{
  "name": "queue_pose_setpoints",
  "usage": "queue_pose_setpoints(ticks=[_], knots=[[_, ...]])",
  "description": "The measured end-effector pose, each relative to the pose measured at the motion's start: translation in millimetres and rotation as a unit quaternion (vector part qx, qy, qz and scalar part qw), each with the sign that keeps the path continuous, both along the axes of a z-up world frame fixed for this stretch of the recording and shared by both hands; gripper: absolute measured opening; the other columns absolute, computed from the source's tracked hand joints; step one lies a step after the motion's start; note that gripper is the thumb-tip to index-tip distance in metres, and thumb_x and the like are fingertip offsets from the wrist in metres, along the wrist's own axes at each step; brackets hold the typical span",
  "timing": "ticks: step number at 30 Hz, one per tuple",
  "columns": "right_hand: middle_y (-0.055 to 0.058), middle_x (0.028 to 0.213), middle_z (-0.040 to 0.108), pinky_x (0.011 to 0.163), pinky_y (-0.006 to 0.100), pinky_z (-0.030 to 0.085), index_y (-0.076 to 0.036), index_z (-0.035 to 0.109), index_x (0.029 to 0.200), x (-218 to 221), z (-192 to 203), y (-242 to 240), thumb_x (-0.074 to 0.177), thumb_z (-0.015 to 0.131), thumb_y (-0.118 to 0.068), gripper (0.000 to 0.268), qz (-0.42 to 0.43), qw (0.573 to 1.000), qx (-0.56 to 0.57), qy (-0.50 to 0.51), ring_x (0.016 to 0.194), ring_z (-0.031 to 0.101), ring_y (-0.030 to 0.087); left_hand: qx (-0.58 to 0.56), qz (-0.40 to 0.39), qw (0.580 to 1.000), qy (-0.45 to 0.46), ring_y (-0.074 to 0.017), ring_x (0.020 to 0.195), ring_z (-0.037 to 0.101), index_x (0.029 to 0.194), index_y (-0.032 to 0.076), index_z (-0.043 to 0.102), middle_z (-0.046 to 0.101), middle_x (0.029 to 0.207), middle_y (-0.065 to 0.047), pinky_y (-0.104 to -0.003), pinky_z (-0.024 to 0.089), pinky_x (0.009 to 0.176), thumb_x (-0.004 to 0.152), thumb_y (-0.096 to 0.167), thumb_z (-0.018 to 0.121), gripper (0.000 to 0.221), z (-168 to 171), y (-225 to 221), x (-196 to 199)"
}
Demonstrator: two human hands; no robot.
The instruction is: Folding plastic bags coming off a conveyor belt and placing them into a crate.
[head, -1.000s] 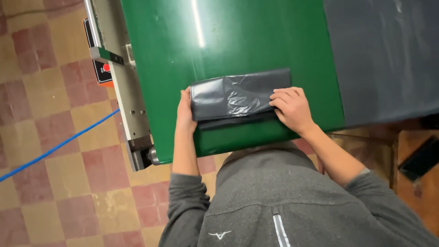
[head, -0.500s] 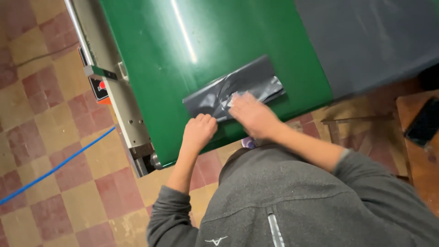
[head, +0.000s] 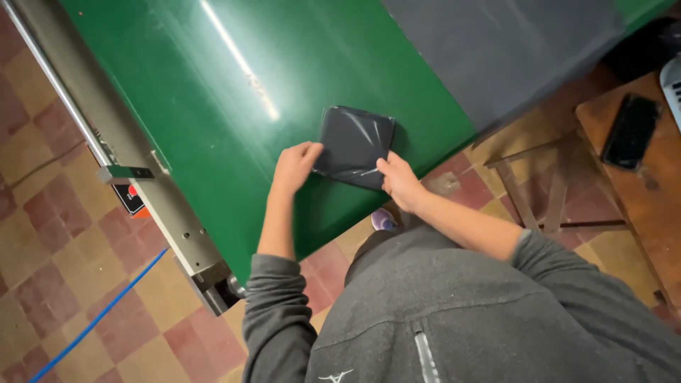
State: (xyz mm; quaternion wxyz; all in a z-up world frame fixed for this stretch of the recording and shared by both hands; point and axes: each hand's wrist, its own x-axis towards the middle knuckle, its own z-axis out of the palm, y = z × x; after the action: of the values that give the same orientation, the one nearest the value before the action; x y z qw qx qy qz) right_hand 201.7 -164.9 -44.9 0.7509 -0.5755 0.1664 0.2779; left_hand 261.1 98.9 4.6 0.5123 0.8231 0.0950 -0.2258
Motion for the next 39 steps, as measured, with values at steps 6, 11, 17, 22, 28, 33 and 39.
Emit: queue_pose_setpoints(ticks=[6,11,17,22,28,33,39], knots=[[0.005,0.110,0.072,0.081,0.035,0.058,-0.012,0.059,0.111,14,3,-22,0.103,0.049,-0.018,0.014,-0.054,0.966,0.229,0.105,0.094,0.071,0.020,0.369,0.023,0.915,-0.164,-0.0420,0.072,0.068,0.076,0.007,0.070,0.071,0.073,-0.018,-0.052,0.053,0.064,0.091,0.058,0.065,0.053,11,-53,-10],[0.020,0.117,0.073,0.091,0.043,0.060,0.002,0.061,0.123,3,6,-113,0.099,0.050,-0.012,0.030,0.117,0.959,0.231,0.119,0.109,0.071,0.032,0.479,0.084,0.859,-0.158,-0.0420,0.068,0.068,0.076,0.007,0.065,0.070,0.073,-0.016,-0.053,0.053,0.062,0.091,0.059,0.066,0.054,17,-74,-11],[0.016,0.124,0.063,0.101,0.046,0.049,0.002,0.058,0.128,10,-158,-231,0.085,0.046,0.005,0.045,-0.218,0.965,0.137,0.055,0.113,0.062,0.029,0.539,0.135,0.810,-0.186,-0.0407,0.102,0.061,0.102,0.004,0.064,0.067,0.107,-0.016,-0.054,0.053,0.065,0.080,0.056,0.077,0.058,67,-107,-8],[0.011,0.125,0.059,0.106,0.050,0.046,-0.007,0.055,0.127,37,-171,-277,0.076,0.048,-0.003,0.052,-0.326,0.904,0.271,0.057,0.115,0.057,0.031,0.398,-0.096,0.817,-0.406,-0.0404,0.127,0.050,0.125,0.005,0.061,0.057,0.134,-0.016,-0.058,0.046,0.100,0.074,0.043,0.082,0.067,101,-214,10],[0.020,0.141,0.057,0.116,0.050,0.038,0.004,0.050,0.141,11,-111,-335,0.078,0.057,-0.011,0.065,-0.280,0.902,0.316,0.092,0.131,0.052,0.038,0.308,-0.359,0.693,-0.544,-0.0274,0.144,0.048,0.133,0.012,0.061,0.055,0.148,-0.006,-0.055,0.041,0.111,0.080,0.026,0.070,0.055,57,-338,29],[0.017,0.147,0.051,0.117,0.047,0.034,0.000,0.043,0.152,38,-36,-392,0.076,0.075,-0.014,0.083,-0.142,0.952,0.256,-0.088,0.137,0.046,0.034,0.038,-0.342,0.843,-0.413,-0.0256,0.135,0.064,0.125,0.012,0.066,0.068,0.140,-0.005,-0.037,0.052,0.103,0.096,0.017,0.062,0.030,32,-355,68],[0.022,0.138,0.052,0.111,0.045,0.034,0.001,0.056,0.132,206,16,-422,0.063,0.087,-0.052,0.093,0.137,0.853,-0.377,-0.334,0.132,0.047,0.039,-0.119,-0.003,0.926,-0.357,-0.0187,0.097,0.067,0.104,0.002,0.068,0.070,0.104,-0.009,-0.031,0.053,0.087,0.089,0.026,0.069,0.029,39,-312,157]])
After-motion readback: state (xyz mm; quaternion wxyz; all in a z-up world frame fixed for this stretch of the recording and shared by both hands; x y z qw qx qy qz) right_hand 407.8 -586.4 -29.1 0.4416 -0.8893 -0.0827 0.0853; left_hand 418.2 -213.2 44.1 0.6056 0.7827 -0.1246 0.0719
